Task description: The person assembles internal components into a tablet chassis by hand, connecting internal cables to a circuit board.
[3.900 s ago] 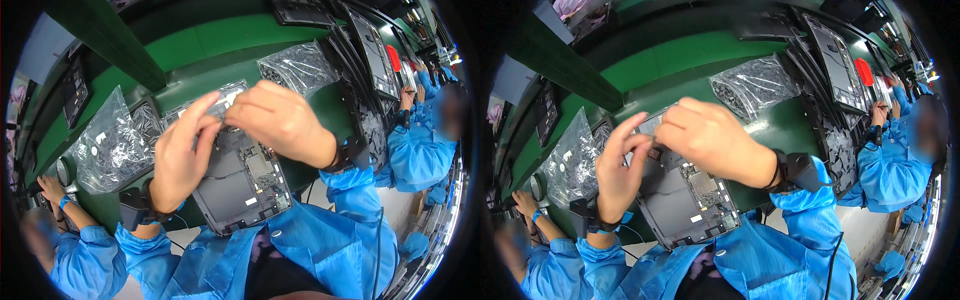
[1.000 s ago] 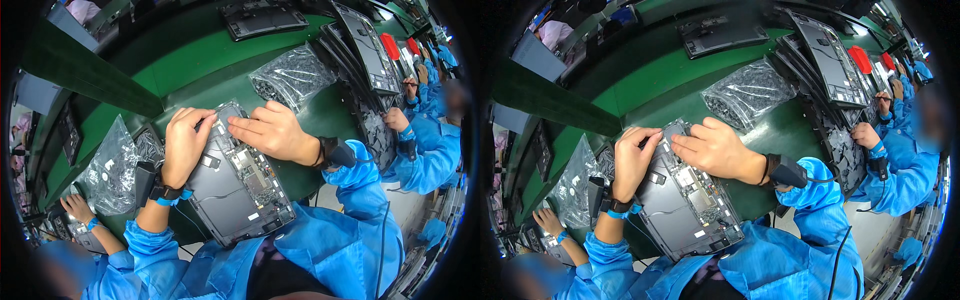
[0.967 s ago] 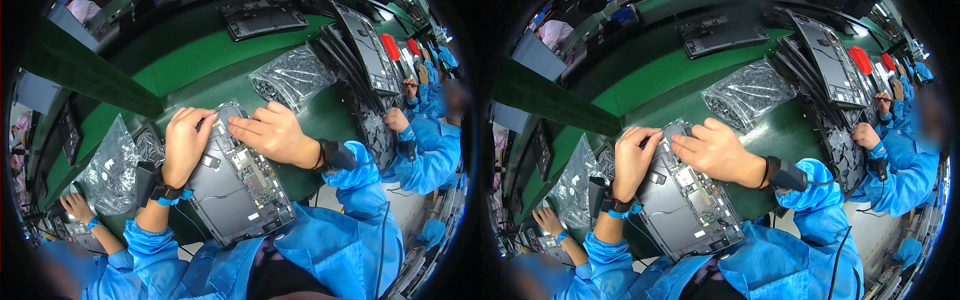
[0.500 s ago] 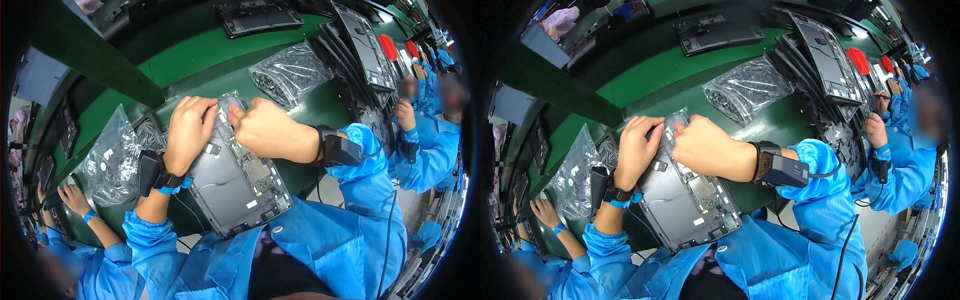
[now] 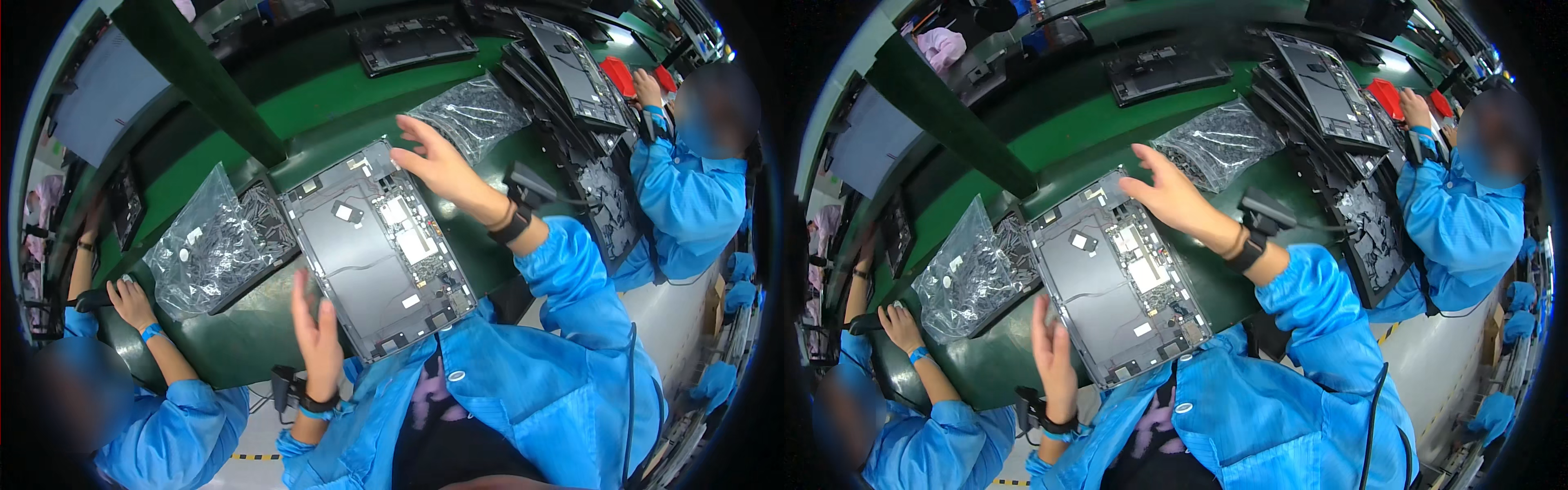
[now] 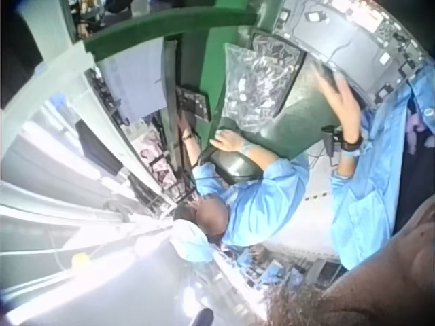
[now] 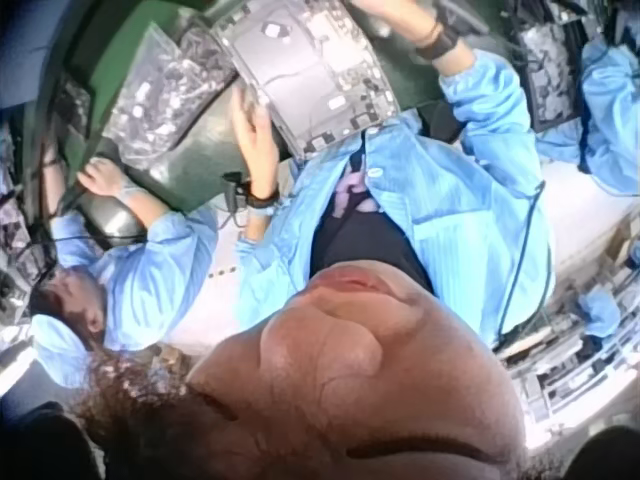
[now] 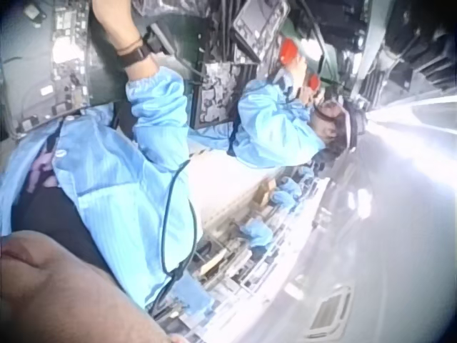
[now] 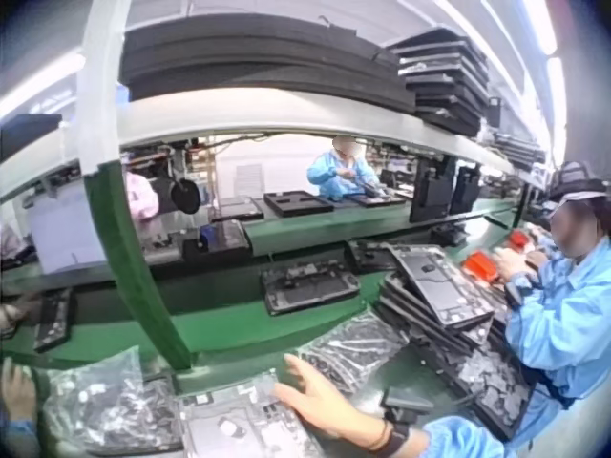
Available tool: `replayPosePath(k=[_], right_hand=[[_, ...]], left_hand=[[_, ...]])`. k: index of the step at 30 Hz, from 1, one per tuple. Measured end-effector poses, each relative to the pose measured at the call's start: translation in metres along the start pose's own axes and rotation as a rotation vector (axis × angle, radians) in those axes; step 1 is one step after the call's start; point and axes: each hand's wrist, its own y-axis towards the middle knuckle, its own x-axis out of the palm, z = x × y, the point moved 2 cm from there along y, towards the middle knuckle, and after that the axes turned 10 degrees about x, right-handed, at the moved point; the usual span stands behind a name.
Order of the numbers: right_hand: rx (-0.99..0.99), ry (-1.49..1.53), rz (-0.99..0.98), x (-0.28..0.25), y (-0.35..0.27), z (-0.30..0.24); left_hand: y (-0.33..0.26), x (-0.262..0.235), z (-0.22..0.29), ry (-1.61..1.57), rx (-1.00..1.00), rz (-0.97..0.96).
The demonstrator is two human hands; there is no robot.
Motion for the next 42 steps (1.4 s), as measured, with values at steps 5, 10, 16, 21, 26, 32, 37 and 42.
replayPosePath(k=[5,10,16,21,26,32,37,42], right_hand=[[0.039,-0.059,-0.162,-0.002,-0.093,0.030],[0.102,-0.076,-0.106,0.016,-0.114,0.017],[0.153,0.503,-0.297,0.030,-0.113,-0.042],[0.017,0.386,-0.429,0.032,-0.072,-0.053],[-0.046,0.188,-0.175,-0.013,0.040,-0.028],[0.051,-0.582,0.657,-0.125,0.208,0.046],[0.595,-0.854,0.599,-0.165,0.236,0.056],[0.619,-0.648,0.502,-0.168,0.248,0.065]], left_hand=[[-0.015,0.021,0.006,-0.114,-0.048,-0.043],[-0.009,0.024,0.019,-0.371,-0.100,0.004],[0.001,0.000,0.055,-0.483,-0.137,0.132],[0.016,-0.085,0.044,-0.572,-0.202,0.269],[0.052,-0.199,0.009,-0.416,-0.187,0.410],[0.219,-0.261,-0.069,-0.586,-0.245,0.369],[0.324,-0.246,-0.155,-0.596,-0.338,0.367],[0.365,-0.267,-0.222,-0.231,-0.069,0.439]])
